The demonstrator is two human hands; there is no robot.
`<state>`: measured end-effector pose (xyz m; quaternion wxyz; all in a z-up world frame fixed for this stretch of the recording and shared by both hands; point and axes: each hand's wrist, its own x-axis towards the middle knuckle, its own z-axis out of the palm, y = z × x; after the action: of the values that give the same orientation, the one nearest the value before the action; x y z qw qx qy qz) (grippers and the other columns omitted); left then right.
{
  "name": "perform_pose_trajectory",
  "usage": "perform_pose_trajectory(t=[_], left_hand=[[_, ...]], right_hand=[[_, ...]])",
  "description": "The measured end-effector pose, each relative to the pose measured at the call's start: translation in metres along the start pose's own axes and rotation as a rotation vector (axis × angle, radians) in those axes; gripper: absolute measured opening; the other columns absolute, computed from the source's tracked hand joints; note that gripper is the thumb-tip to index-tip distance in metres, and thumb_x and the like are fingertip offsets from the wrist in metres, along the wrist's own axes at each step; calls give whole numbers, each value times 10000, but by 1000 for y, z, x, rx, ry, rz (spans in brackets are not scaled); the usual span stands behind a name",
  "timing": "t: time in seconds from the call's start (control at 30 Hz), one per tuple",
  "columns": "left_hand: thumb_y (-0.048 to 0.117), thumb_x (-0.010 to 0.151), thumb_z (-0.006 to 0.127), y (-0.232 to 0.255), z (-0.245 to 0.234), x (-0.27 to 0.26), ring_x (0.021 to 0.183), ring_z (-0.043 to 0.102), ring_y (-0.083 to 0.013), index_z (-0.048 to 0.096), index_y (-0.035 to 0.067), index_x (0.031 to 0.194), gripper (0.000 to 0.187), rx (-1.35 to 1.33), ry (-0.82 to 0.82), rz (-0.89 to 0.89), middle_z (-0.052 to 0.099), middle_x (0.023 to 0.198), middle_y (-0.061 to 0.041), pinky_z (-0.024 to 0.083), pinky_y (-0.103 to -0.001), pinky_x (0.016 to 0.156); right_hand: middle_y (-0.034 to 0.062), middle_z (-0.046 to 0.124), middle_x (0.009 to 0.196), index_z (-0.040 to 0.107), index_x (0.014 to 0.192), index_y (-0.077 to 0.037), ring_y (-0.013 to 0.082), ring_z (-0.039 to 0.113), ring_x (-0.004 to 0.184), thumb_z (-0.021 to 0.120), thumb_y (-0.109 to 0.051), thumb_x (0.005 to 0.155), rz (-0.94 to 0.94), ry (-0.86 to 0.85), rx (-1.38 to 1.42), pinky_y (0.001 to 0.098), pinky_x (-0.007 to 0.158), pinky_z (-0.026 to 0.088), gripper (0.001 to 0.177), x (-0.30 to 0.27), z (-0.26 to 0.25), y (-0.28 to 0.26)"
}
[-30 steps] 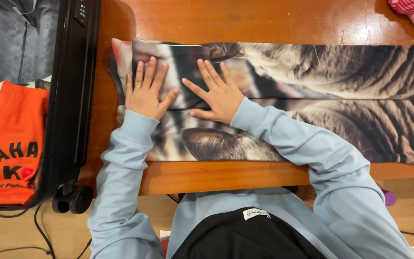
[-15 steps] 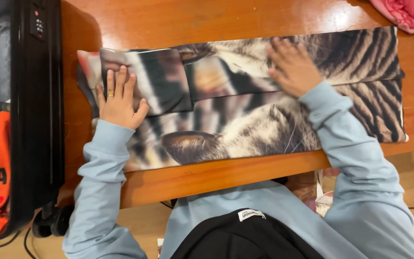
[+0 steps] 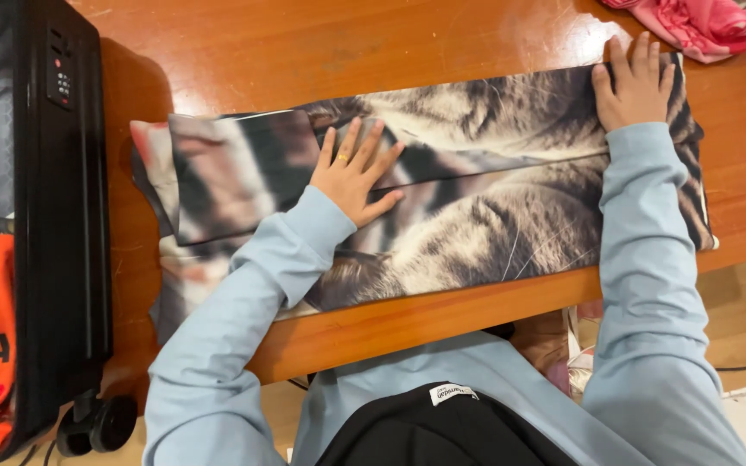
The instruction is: Folding a cat-print t-shirt on a table and placing it into an open suitcase.
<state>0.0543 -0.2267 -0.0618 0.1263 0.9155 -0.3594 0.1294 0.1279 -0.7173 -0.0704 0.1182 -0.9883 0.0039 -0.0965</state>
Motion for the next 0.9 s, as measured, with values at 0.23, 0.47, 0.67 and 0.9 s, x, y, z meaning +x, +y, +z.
perform_pose_trajectory(t=[0.23, 0.47, 0.67, 0.9], left_hand=[[626, 1015, 525, -9, -1, -20, 1546, 266, -427, 396, 250, 1617, 721, 8, -28, 2, 295, 1684, -169, 175, -627, 1220], [664, 815, 657, -37, -62, -83, 1536, 193, -470, 279, 218, 1588, 970, 41, -208, -202, 196, 1671, -180, 73, -761, 1152], [374, 731, 809, -74, -112, -114, 1512, 156, -441, 259, 340, 1587, 1019, 5, -599, -488, 115, 1697, -81, 120, -719, 1137], [162, 977, 647, -125, -101, -116, 1269, 568, -394, 619, 203, 1262, 290, -205, -325, -491, 606, 1354, -76, 450, -531, 1119]], right_hand=[[239, 295, 1696, 396, 1627, -67, 399, 224, 1570, 438, -413, 1167, 82, 58, -39, 691, 1200, 66, 577, 8, 20, 34], [207, 623, 1391, 597, 1398, -11, 377, 596, 1313, 665, -97, 1047, -512, 7, 432, 458, 1128, 482, 367, -34, -34, -136], [277, 537, 1444, 468, 1461, 33, 417, 508, 1349, 632, -349, 980, -1022, -248, 499, 509, 1156, 382, 636, -71, -11, -328], [282, 605, 1366, 319, 1584, 33, 395, 600, 1284, 593, -253, 989, -1195, 1, 305, 489, 1069, 482, 715, -76, 81, -425]])
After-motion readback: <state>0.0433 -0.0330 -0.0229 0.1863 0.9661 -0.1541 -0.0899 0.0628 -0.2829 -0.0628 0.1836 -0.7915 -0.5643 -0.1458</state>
